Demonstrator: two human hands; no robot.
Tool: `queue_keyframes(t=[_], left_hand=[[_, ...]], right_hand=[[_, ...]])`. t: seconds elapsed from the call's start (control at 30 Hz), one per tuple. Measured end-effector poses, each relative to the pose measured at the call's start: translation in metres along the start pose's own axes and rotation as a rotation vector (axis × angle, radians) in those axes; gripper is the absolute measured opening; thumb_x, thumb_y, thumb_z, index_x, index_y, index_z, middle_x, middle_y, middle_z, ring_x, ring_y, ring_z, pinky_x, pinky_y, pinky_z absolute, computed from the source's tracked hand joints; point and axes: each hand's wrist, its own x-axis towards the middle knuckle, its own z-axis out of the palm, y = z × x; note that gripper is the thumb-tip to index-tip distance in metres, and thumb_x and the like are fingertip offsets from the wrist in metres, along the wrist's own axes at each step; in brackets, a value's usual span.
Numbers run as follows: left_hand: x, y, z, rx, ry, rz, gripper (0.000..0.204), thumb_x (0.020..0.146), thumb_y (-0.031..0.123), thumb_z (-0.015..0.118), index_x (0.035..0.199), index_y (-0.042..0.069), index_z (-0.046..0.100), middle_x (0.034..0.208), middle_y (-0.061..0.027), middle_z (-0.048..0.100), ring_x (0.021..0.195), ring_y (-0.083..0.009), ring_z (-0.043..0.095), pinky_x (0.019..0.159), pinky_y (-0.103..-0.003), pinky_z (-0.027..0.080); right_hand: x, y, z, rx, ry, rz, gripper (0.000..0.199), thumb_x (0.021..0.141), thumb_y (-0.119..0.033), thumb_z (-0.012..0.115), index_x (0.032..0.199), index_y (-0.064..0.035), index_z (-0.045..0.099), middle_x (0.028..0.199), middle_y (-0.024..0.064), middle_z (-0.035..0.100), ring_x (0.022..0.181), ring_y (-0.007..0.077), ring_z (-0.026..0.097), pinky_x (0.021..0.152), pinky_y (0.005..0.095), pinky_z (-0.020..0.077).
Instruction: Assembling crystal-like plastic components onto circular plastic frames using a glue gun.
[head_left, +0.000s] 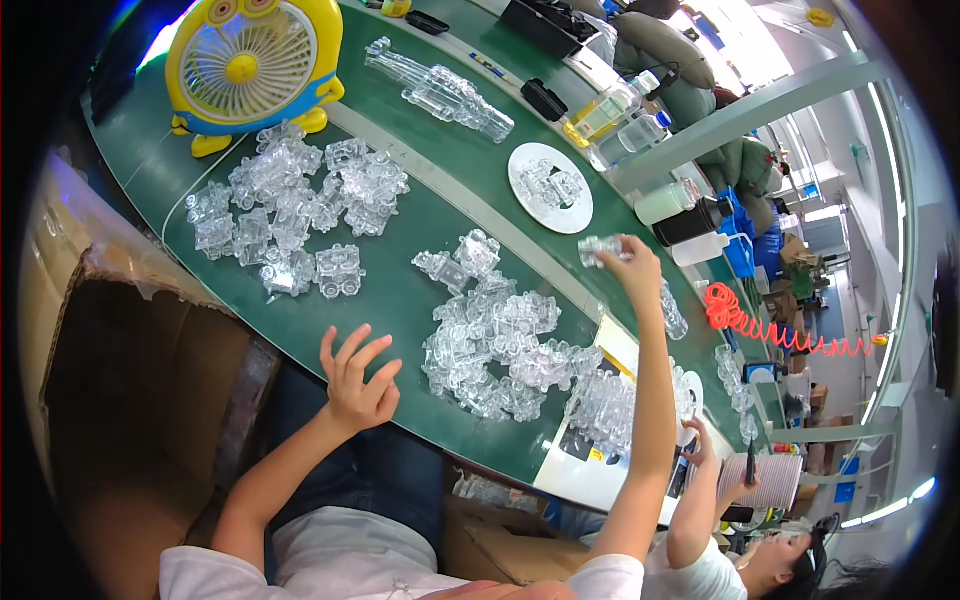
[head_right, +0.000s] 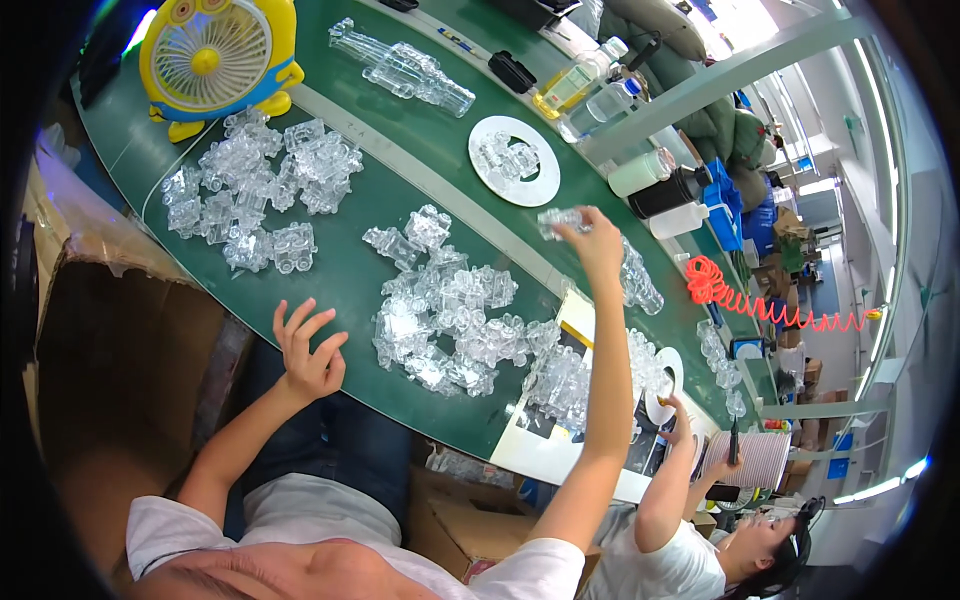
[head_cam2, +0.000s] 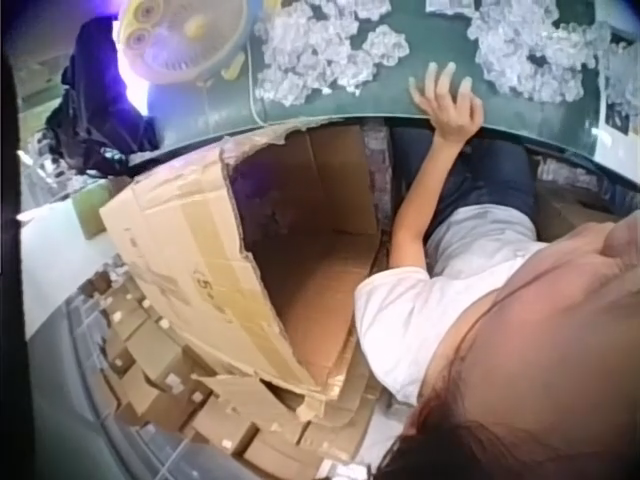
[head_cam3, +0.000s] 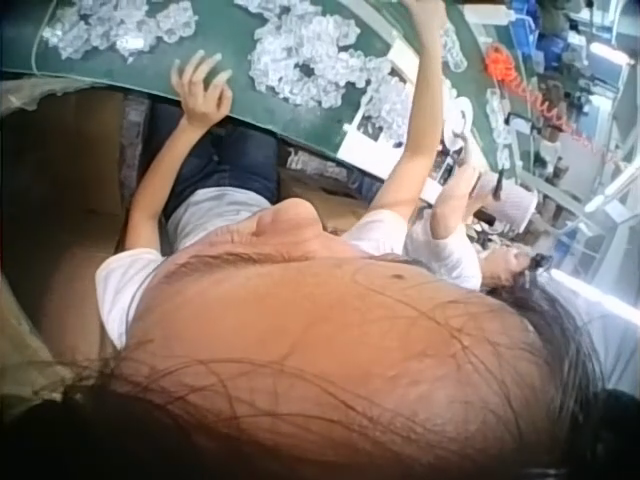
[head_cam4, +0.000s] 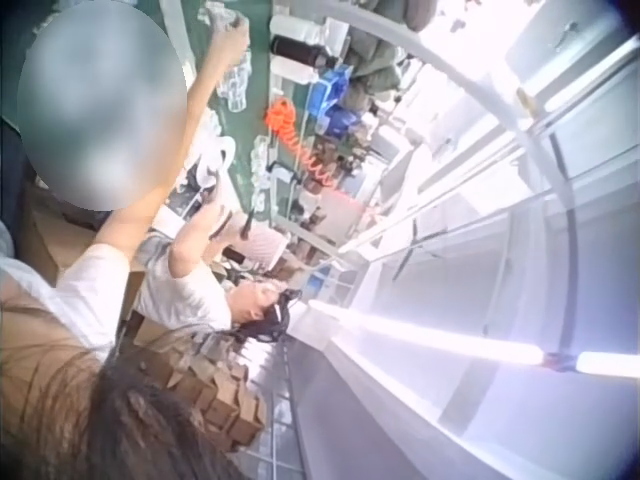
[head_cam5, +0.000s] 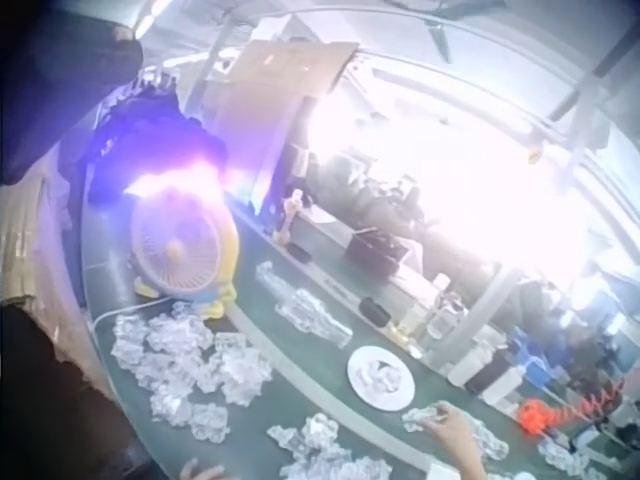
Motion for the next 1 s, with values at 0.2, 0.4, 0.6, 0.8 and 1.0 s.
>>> queue_keyframes(t=[0.2, 0.4, 0.6, 0.8, 1.0], left_hand=[[-0.002, 0.001, -0.002, 0.010, -0.016, 0.011, 0.017, 0.069, 0.011, 0.053, 0.084, 0.011, 0.061, 0.111, -0.0105, 0.055, 0.112, -0.0317, 0.048, 0.100, -0.059, 0.022], [-0.003, -0.001, -0.003, 0.013, -0.032, 0.022, 0.019, 0.067, 0.010, 0.052, 0.084, 0.010, 0.061, 0.110, -0.0104, 0.054, 0.112, -0.0333, 0.047, 0.100, -0.059, 0.022], [-0.003, 0.000, -0.003, 0.015, -0.039, 0.019, 0.018, 0.067, 0.010, 0.052, 0.083, 0.010, 0.061, 0.108, -0.0099, 0.054, 0.110, -0.0327, 0.049, 0.100, -0.059, 0.022], [-0.003, 0.001, -0.002, 0.032, -0.013, 0.014, 0.018, 0.067, 0.010, 0.052, 0.082, 0.010, 0.062, 0.106, -0.0095, 0.055, 0.108, -0.0322, 0.050, 0.100, -0.059, 0.023], [-0.003, 0.002, 0.001, 0.014, 0.002, -0.007, 0.017, 0.067, 0.010, 0.055, 0.083, 0.011, 0.061, 0.107, -0.0087, 0.056, 0.108, -0.0310, 0.052, 0.100, -0.059, 0.024]], right_hand=[[0.072, -0.037, 0.026, -0.148, -0.002, 0.162, 0.062, 0.060, -0.055, 0.072, 0.100, -0.0072, 0.066, 0.086, 0.0075, 0.066, 0.081, 0.0222, 0.063, 0.070, 0.0336, 0.0480], [0.089, -0.041, 0.036, -0.163, -0.047, 0.215, 0.061, 0.059, -0.055, 0.072, 0.096, -0.0074, 0.066, 0.092, 0.0092, 0.066, 0.086, 0.0239, 0.063, 0.073, 0.0346, 0.0483], [0.098, -0.040, 0.035, -0.170, -0.170, 0.224, 0.058, 0.058, -0.052, 0.076, 0.093, -0.0068, 0.067, 0.092, 0.0108, 0.067, 0.087, 0.0244, 0.063, 0.075, 0.0350, 0.0484], [0.100, -0.029, 0.051, -0.118, -0.073, 0.174, 0.058, 0.059, -0.051, 0.076, 0.092, -0.0044, 0.066, 0.089, 0.0122, 0.067, 0.085, 0.0254, 0.063, 0.075, 0.0348, 0.0484], [0.096, -0.041, 0.046, -0.119, -0.075, 0.200, 0.062, 0.060, -0.047, 0.077, 0.102, -0.0036, 0.062, 0.098, 0.0139, 0.065, 0.090, 0.0257, 0.062, 0.077, 0.0346, 0.0477]])
